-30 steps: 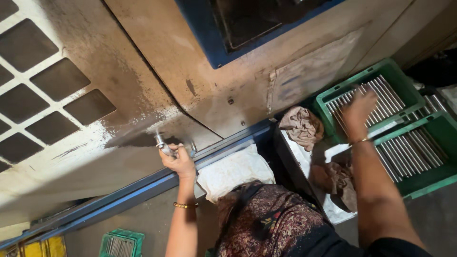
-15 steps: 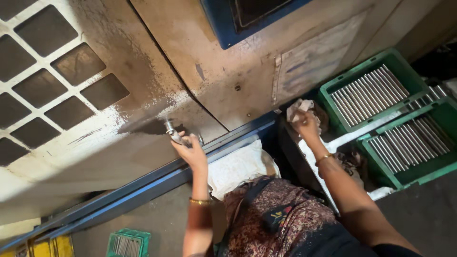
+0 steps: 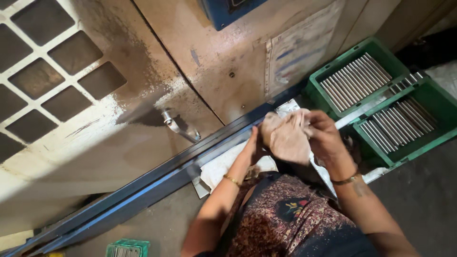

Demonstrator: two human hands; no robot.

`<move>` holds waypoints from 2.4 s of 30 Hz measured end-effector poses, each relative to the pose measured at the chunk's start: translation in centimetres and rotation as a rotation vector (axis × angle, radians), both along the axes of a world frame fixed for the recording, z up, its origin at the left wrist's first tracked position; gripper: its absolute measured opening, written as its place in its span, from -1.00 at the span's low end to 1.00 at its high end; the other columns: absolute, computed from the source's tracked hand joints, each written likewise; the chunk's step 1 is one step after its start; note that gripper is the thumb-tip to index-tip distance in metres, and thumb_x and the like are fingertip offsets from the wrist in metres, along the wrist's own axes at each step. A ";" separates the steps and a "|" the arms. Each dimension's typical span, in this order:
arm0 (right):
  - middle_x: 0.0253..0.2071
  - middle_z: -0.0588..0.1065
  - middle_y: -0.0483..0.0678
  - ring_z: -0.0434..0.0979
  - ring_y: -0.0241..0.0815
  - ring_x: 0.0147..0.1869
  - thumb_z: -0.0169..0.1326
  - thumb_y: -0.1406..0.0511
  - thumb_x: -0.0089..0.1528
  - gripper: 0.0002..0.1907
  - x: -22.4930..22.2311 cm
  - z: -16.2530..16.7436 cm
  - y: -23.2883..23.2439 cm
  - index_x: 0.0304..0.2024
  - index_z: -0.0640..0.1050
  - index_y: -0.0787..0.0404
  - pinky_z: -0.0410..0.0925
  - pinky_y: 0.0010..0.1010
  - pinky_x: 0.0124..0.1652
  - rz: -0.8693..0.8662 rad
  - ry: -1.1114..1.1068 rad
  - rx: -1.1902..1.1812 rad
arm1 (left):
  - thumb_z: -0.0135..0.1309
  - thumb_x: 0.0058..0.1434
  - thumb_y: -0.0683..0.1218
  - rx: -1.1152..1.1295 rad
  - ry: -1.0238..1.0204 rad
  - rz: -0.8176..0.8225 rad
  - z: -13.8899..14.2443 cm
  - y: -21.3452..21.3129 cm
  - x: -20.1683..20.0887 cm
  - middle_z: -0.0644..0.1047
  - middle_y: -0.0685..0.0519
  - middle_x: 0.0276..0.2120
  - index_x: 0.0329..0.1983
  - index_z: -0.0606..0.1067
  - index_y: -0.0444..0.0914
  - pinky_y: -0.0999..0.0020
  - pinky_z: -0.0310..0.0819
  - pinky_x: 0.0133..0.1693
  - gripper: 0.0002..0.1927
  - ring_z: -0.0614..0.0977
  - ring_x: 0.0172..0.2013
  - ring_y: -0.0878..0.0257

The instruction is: The person uses a metal rod to scrape and clean a white surface with a grid of dark squares. They repeatedly wipe the surface with a cloth and continue scraping different areas of the grid.

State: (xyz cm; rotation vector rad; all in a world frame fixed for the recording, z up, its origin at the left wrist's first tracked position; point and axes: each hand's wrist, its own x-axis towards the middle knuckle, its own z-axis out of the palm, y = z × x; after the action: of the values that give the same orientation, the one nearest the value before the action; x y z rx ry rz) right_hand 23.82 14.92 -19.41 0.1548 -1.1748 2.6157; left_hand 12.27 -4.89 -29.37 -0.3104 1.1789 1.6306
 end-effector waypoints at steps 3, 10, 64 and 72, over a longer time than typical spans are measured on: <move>0.10 0.54 0.10 0.58 0.00 0.11 0.05 0.43 0.23 -0.62 -2.2 -1.0 -3.2 0.12 0.54 0.28 0.49 -0.18 0.05 -0.033 -0.557 -0.128 | -0.26 0.15 0.40 0.449 -0.151 0.079 0.5 4.4 2.2 0.03 0.20 0.46 0.51 -0.01 0.09 -0.09 0.13 0.17 -0.14 0.14 0.40 0.08; 0.23 0.51 0.07 0.49 -0.06 0.29 0.12 0.26 0.28 -0.52 -2.1 -3.0 -6.3 0.25 0.47 0.24 0.33 -0.26 0.22 -0.129 -0.487 0.902 | -0.28 0.23 0.34 0.663 -0.129 0.192 -2.9 4.4 4.6 0.11 0.16 0.37 0.45 0.06 0.04 -0.01 0.20 0.14 -0.26 0.21 0.33 0.10; 0.37 0.30 -0.03 0.42 -0.16 0.30 0.11 0.41 0.17 -0.30 -0.5 -2.1 -4.8 0.37 0.34 -0.06 0.44 -0.42 0.13 -0.047 -0.552 0.024 | 0.09 0.20 0.16 -0.364 1.365 -0.440 -0.8 4.9 4.1 0.35 -0.23 0.26 0.44 0.11 -0.34 -0.18 0.16 0.14 -0.15 0.37 0.18 -0.21; -0.28 0.58 -0.06 0.57 -0.30 -0.31 0.00 0.36 0.43 -0.79 -2.6 -4.8 0.0 0.07 0.55 0.32 0.43 -0.53 -0.34 -0.397 -0.496 0.044 | 0.15 0.23 0.14 -0.324 1.266 -0.563 0.8 -0.3 4.2 0.35 -0.24 0.32 0.49 0.18 -0.24 -0.15 0.06 0.29 -0.17 0.27 0.35 -0.15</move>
State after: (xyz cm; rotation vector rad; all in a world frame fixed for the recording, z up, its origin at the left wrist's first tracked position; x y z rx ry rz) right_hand 21.25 14.95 -24.23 -0.6850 -1.2494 2.3290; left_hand 16.44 -5.17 -28.54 0.9360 2.1929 1.0326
